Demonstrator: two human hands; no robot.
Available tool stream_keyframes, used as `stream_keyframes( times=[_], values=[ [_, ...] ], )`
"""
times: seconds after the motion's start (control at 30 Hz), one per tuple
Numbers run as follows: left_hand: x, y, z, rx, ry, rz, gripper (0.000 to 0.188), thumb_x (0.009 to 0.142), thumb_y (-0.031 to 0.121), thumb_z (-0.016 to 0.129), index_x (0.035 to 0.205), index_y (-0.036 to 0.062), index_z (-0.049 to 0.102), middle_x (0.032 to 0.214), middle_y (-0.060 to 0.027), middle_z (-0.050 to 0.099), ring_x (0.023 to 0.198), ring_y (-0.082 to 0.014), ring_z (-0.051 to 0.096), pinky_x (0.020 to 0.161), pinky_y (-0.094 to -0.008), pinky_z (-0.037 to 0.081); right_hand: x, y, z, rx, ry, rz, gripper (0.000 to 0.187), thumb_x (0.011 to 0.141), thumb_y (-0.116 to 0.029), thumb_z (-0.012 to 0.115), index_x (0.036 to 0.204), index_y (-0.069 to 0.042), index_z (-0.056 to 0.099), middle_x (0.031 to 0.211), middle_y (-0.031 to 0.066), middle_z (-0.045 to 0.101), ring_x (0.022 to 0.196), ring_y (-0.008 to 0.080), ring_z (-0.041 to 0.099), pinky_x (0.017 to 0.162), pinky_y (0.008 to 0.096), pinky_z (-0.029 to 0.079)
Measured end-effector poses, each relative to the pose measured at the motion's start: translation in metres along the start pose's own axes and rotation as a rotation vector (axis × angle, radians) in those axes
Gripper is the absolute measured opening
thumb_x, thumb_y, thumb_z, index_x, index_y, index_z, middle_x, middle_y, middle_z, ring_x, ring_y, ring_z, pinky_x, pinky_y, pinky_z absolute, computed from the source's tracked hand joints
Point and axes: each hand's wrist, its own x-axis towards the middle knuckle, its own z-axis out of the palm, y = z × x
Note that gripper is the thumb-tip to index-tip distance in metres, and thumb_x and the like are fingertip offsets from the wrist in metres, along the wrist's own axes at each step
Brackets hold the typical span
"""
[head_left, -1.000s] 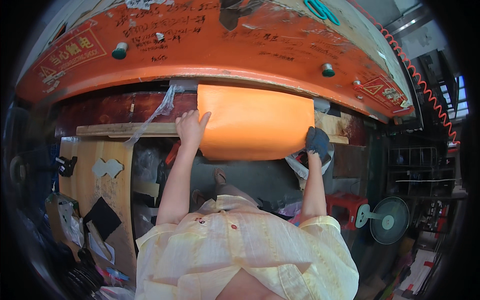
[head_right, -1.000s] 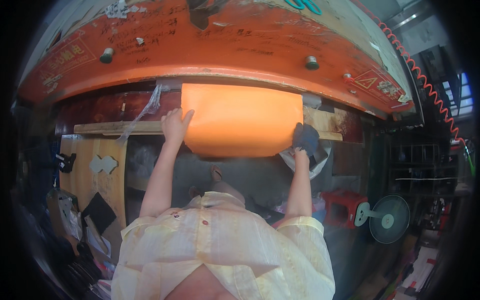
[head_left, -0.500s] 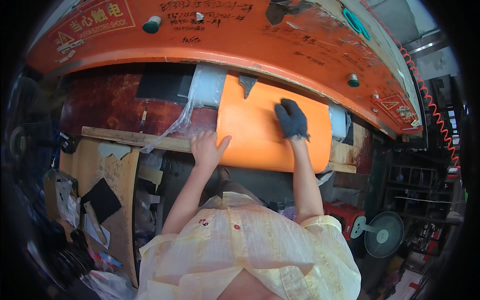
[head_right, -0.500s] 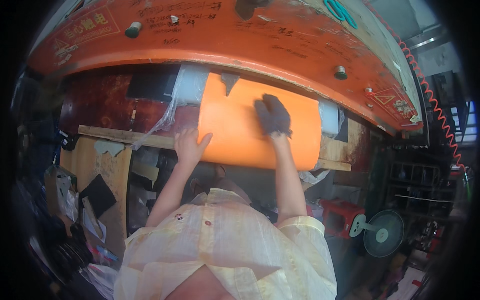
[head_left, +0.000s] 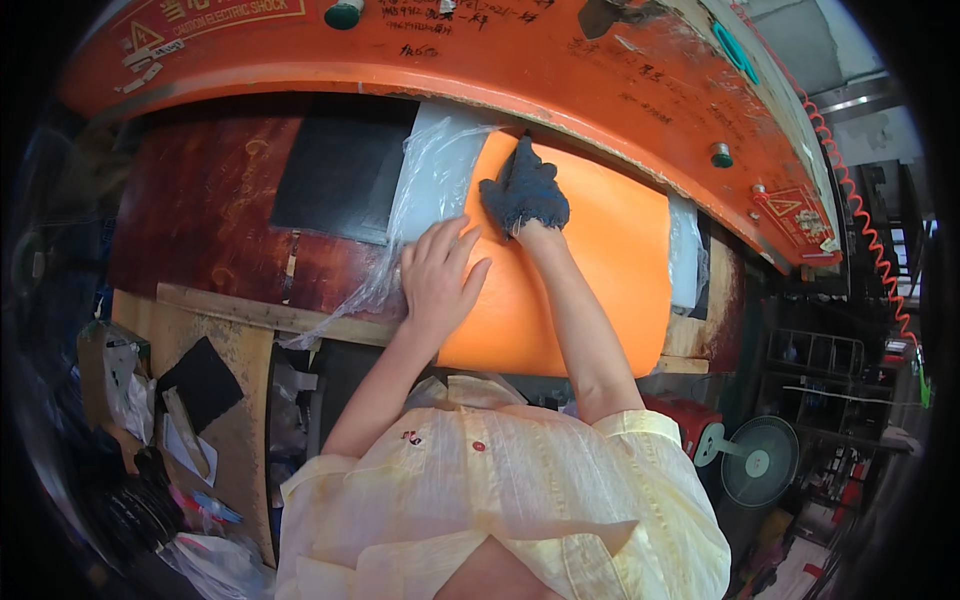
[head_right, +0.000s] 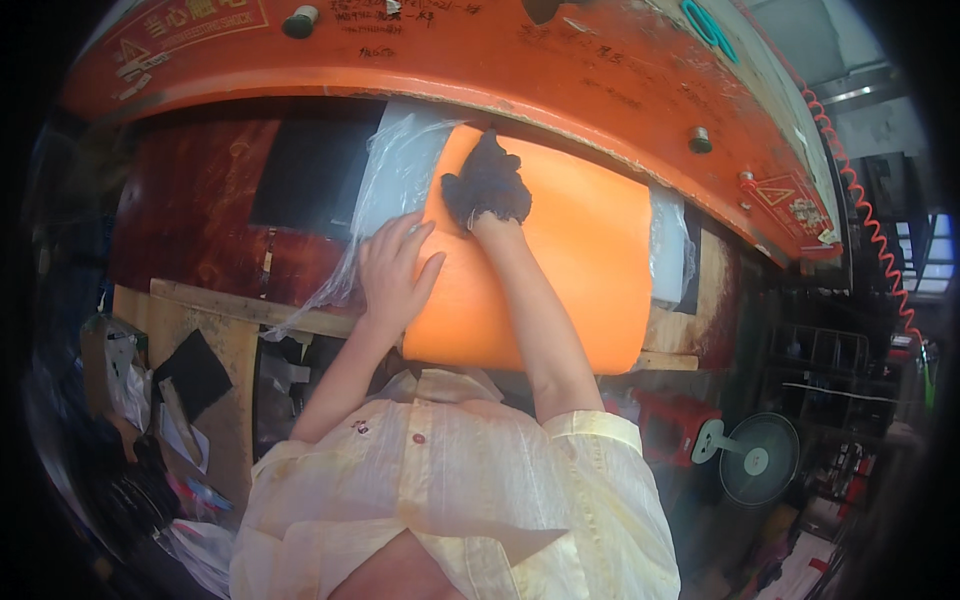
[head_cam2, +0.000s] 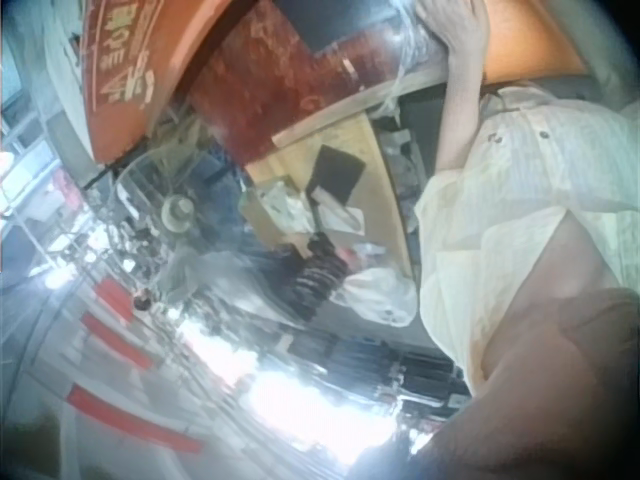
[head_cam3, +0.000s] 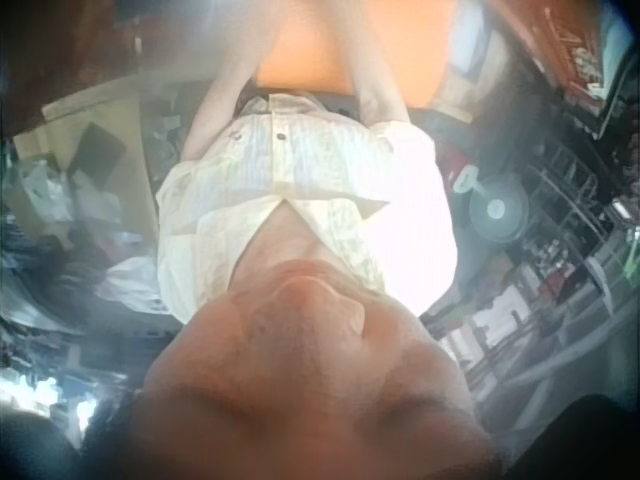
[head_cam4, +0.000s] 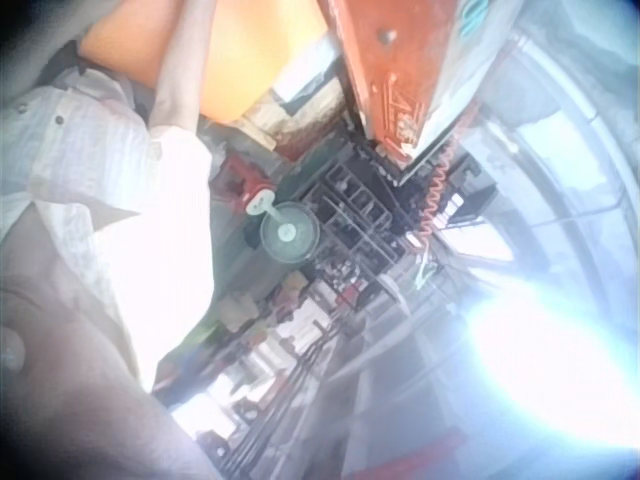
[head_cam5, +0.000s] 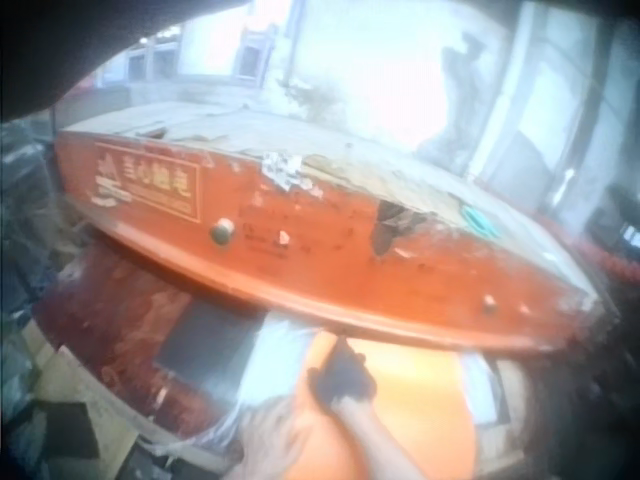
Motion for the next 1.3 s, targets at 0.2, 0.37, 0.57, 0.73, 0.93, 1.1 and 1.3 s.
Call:
stream_keyframes(
  times=[0.2,0.37,0.57,0.73,0.93,1.1,1.3],
  values=[
    [0.016,-0.012,0.021,0.206,-0.089,0.111,0.038,0.080,0.026,0.062,0.114,0.0082,0.061,0.126,-0.0019,0.054,0.123,-0.0215,0.044,0.095,-0.0402,0.030,-0.016,0.031,0.004,0.195,0.023,-0.015,0.089,0.073,-0.046,0.066,0.146,-0.013,0.027,0.120,0.0250,0.052,0.105,0.0384,0.057,0.087,0.0430,0.048],
    [0.006,-0.012,0.026,0.199,-0.061,0.072,0.037,0.079,0.022,0.062,0.113,0.0092,0.061,0.124,-0.0011,0.055,0.121,-0.0214,0.044,0.094,-0.0408,0.031,0.000,0.091,0.017,0.982,0.058,-0.100,0.056,0.084,-0.022,0.059,0.135,-0.003,0.043,0.117,0.0083,0.058,0.099,0.0165,0.057,0.086,0.0318,0.046],
    [0.017,0.000,0.017,0.170,-0.088,0.023,0.035,0.078,0.030,0.067,0.107,0.0103,0.064,0.117,-0.0017,0.057,0.116,-0.0210,0.047,0.092,-0.0414,0.031,0.014,0.118,0.027,1.696,-0.136,-0.245,0.059,0.081,-0.025,0.060,0.133,-0.002,0.043,0.113,0.0034,0.056,0.099,0.0137,0.054,0.084,0.0298,0.046],
    [0.042,0.027,0.026,-0.039,-0.127,0.036,0.041,0.074,0.041,0.071,0.099,0.0087,0.066,0.101,-0.0036,0.062,0.100,-0.0223,0.056,0.083,-0.0383,0.041,0.008,0.114,0.023,1.598,-0.131,-0.225,0.060,0.077,-0.022,0.057,0.132,-0.003,0.044,0.104,0.0028,0.055,0.087,0.0117,0.052,0.076,0.0252,0.044],
    [0.072,0.036,0.057,-0.348,-0.471,-0.145,0.038,0.079,0.037,0.069,0.099,0.0049,0.065,0.076,-0.0079,0.066,0.063,-0.0213,0.061,0.059,-0.0334,0.048,0.013,0.114,0.024,1.651,-0.164,-0.266,0.065,0.077,-0.024,0.059,0.135,-0.003,0.040,0.108,0.0072,0.057,0.083,0.0153,0.058,0.069,0.0306,0.051],
    [0.080,-0.003,0.052,-0.760,-0.487,-0.523,0.032,0.088,0.030,0.059,0.107,0.0053,0.065,0.077,-0.0080,0.068,0.058,-0.0116,0.061,0.055,-0.0289,0.049,0.009,0.119,0.021,1.615,-0.240,-0.227,0.066,0.076,-0.019,0.058,0.137,-0.003,0.038,0.109,0.0111,0.057,0.079,0.0176,0.059,0.064,0.0308,0.051],
    [0.094,-0.056,0.010,-0.315,-0.186,-0.481,0.028,0.091,0.030,0.057,0.102,0.0066,0.068,0.074,-0.0018,0.068,0.061,-0.0065,0.058,0.054,-0.0246,0.046,0.002,0.117,0.019,1.545,-0.287,-0.266,0.068,0.077,-0.014,0.057,0.139,-0.001,0.034,0.124,0.0174,0.050,0.109,0.0239,0.051,0.090,0.0332,0.044]
  ],
)
